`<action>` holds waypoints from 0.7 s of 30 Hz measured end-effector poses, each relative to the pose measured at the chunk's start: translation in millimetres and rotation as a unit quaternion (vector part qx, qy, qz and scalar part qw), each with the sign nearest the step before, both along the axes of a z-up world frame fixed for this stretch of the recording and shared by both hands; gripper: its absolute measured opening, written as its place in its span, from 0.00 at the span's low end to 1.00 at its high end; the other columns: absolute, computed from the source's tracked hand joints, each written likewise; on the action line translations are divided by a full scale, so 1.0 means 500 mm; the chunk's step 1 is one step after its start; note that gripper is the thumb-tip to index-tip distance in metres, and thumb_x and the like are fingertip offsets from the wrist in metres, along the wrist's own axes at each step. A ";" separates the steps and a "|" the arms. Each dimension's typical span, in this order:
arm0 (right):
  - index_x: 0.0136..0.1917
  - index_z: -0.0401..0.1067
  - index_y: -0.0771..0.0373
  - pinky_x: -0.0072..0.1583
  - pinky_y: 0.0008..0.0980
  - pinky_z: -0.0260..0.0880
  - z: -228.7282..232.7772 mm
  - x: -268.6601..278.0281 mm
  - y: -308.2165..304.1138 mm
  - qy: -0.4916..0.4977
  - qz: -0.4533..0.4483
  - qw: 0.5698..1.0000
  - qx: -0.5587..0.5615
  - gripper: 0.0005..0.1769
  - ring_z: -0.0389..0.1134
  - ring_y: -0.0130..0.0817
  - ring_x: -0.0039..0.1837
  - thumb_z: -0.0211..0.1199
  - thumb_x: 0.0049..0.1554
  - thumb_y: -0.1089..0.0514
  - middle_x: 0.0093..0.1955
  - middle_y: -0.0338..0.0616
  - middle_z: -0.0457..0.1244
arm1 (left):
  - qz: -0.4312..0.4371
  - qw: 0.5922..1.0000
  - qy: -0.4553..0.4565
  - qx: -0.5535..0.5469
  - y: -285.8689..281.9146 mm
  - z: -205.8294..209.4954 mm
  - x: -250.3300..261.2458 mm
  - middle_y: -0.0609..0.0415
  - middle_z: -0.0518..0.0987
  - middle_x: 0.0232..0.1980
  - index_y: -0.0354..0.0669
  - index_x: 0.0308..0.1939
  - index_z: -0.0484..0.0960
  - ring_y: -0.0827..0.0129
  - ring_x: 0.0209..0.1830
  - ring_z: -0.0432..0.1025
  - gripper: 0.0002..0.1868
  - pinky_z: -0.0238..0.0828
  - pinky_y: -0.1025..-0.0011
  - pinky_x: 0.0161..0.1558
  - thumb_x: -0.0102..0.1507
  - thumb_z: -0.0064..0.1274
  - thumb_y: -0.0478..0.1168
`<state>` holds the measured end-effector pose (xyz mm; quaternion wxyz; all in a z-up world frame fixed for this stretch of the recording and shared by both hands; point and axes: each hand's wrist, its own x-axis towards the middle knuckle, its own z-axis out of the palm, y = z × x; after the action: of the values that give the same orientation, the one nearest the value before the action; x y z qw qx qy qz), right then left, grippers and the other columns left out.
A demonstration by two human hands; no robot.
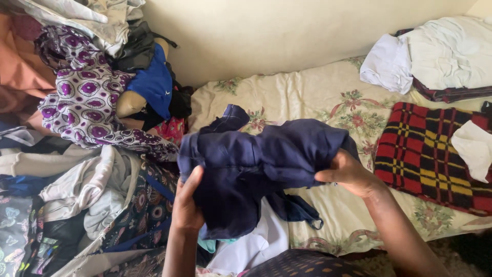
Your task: Sorting and folding various clothing items on a bed.
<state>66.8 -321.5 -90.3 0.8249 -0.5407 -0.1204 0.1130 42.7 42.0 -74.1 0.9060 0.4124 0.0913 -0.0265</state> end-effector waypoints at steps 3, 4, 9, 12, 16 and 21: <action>0.70 0.66 0.64 0.68 0.34 0.62 -0.079 0.006 -0.044 -0.012 -0.008 0.989 -0.151 0.42 0.63 0.30 0.68 0.78 0.45 0.57 0.68 0.42 0.65 | -0.006 0.998 -0.025 0.056 -0.004 -0.032 0.009 0.58 0.84 0.42 0.40 0.46 0.83 0.74 0.38 0.77 0.06 0.74 0.73 0.42 0.69 0.56 0.38; 0.67 0.69 0.68 0.66 0.36 0.66 -0.111 0.013 -0.066 -0.003 -0.025 0.980 -0.199 0.38 0.66 0.32 0.63 0.79 0.46 0.60 0.64 0.45 0.67 | 0.008 0.996 -0.027 0.085 -0.011 -0.023 0.012 0.57 0.85 0.41 0.37 0.45 0.85 0.75 0.37 0.78 0.08 0.74 0.74 0.43 0.68 0.55 0.37; 0.62 0.75 0.70 0.63 0.35 0.71 -0.037 -0.012 -0.064 0.044 -0.044 0.994 -0.089 0.27 0.72 0.31 0.58 0.73 0.50 0.60 0.58 0.44 0.71 | 0.006 0.997 -0.050 0.058 0.002 -0.008 0.014 0.58 0.84 0.40 0.38 0.44 0.84 0.75 0.36 0.77 0.07 0.74 0.74 0.42 0.68 0.55 0.37; 0.61 0.75 0.69 0.60 0.33 0.71 -0.053 -0.007 -0.076 0.074 -0.059 0.991 -0.099 0.24 0.72 0.29 0.56 0.71 0.52 0.61 0.56 0.43 0.72 | 0.000 0.996 -0.052 0.067 -0.002 0.006 0.016 0.59 0.83 0.40 0.38 0.44 0.84 0.76 0.36 0.76 0.07 0.72 0.75 0.41 0.68 0.55 0.37; 0.60 0.76 0.75 0.60 0.33 0.70 -0.104 0.003 -0.121 0.060 -0.053 0.985 -0.154 0.19 0.71 0.31 0.55 0.69 0.57 0.63 0.55 0.47 0.71 | 0.008 0.997 -0.005 0.081 0.003 0.000 0.016 0.58 0.83 0.39 0.39 0.43 0.83 0.75 0.34 0.76 0.07 0.73 0.74 0.39 0.68 0.54 0.39; 0.63 0.72 0.69 0.62 0.31 0.70 -0.032 -0.006 -0.075 0.065 -0.062 0.982 -0.165 0.21 0.70 0.28 0.58 0.64 0.57 0.61 0.59 0.43 0.70 | 0.015 0.994 0.044 0.094 0.008 -0.027 0.045 0.57 0.84 0.41 0.38 0.46 0.83 0.73 0.36 0.77 0.09 0.75 0.73 0.42 0.68 0.53 0.39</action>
<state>63.9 -359.1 -106.3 0.7361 -0.6670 -0.0125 0.1146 65.0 45.7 -87.7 0.8586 0.4928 0.1397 -0.0226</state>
